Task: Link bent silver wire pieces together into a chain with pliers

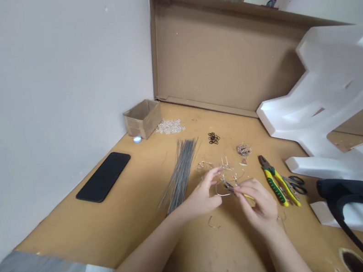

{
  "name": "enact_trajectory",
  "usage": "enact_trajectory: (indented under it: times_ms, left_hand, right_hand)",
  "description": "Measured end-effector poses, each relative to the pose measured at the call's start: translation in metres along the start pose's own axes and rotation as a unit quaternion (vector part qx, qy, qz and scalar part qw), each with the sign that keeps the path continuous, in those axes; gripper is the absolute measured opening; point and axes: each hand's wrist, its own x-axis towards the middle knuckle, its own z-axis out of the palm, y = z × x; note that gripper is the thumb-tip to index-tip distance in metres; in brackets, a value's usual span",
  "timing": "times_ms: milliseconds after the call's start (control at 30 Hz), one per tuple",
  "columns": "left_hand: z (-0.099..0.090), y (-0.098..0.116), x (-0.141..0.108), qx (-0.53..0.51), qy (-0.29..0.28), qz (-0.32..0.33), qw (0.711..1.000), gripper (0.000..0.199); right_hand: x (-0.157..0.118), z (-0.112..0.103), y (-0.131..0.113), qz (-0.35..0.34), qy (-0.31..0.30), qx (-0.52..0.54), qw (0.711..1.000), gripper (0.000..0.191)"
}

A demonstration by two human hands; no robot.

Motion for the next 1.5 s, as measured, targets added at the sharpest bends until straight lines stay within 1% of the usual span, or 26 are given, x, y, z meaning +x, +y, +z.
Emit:
enact_trajectory:
  times_ms: [100,233,300,367,467,567,633,667,733,833,933,1033,1133,1200,1300,1367,1433,1500]
  left_hand:
    - [0.000,0.005,0.001,-0.021,0.000,-0.012,1.000,0.068]
    - [0.003,0.009,0.000,-0.027,0.001,-0.001,1.000,0.065]
    - [0.003,0.009,0.000,-0.044,-0.003,-0.002,0.999,0.064]
    - [0.003,0.007,0.001,-0.073,-0.006,-0.010,0.997,0.060]
    - [0.002,0.006,0.003,-0.137,-0.004,-0.050,0.989,0.050]
    - [0.003,0.008,0.004,-0.223,0.007,-0.087,0.971,0.038]
    - [0.003,0.010,0.005,-0.272,0.013,-0.095,0.958,0.034]
    - [0.003,0.011,0.005,-0.281,0.018,-0.097,0.955,0.033]
    - [0.003,0.013,0.005,-0.259,0.035,-0.102,0.960,0.031]
    - [0.001,0.015,0.005,-0.165,0.055,-0.106,0.979,0.028]
    - [-0.001,0.020,0.005,-0.111,0.063,-0.109,0.986,0.025]
    - [-0.001,0.025,0.005,-0.101,0.082,-0.115,0.985,0.023]
    - [-0.001,0.025,0.005,-0.126,0.110,-0.111,0.980,0.019]
    - [-0.002,0.022,0.004,-0.157,0.093,-0.106,0.978,0.022]
    - [-0.003,0.018,0.004,-0.169,0.013,-0.122,0.978,0.031]
    - [-0.003,0.018,0.004,-0.140,-0.024,-0.136,0.980,0.035]
    - [-0.002,0.019,0.004,-0.096,-0.035,-0.148,0.984,0.036]
    - [0.001,0.020,0.005,-0.067,-0.035,-0.155,0.985,0.032]
  right_hand:
    - [0.000,0.001,0.002,0.068,0.063,0.030,0.995,0.021]
    - [-0.002,0.000,0.005,0.151,0.098,0.070,0.981,0.015]
    - [-0.002,-0.001,0.006,0.165,0.100,0.087,0.977,0.014]
    - [-0.001,-0.001,0.006,0.157,0.097,0.093,0.978,0.014]
    - [0.000,-0.001,0.006,0.145,0.079,0.108,0.980,0.016]
    - [-0.001,0.000,0.006,0.171,0.064,0.143,0.973,0.015]
    - [-0.002,-0.001,0.007,0.198,0.065,0.169,0.963,0.013]
    - [-0.003,-0.001,0.008,0.210,0.068,0.181,0.958,0.012]
    - [-0.004,-0.001,0.009,0.229,0.076,0.202,0.949,0.011]
    - [-0.004,-0.001,0.010,0.254,0.082,0.222,0.938,0.010]
    - [-0.001,0.000,0.010,0.274,0.088,0.246,0.925,0.009]
    - [0.002,0.000,0.009,0.281,0.096,0.265,0.917,0.008]
    - [0.002,0.001,0.008,0.289,0.099,0.277,0.911,0.008]
    - [0.002,0.001,0.008,0.299,0.099,0.287,0.905,0.008]
    - [0.001,0.002,0.009,0.323,0.079,0.314,0.889,0.009]
    - [0.000,0.002,0.011,0.338,0.062,0.338,0.876,0.010]
    - [-0.001,0.002,0.014,0.353,0.053,0.352,0.865,0.012]
    - [-0.002,0.001,0.016,0.368,0.053,0.356,0.857,0.013]
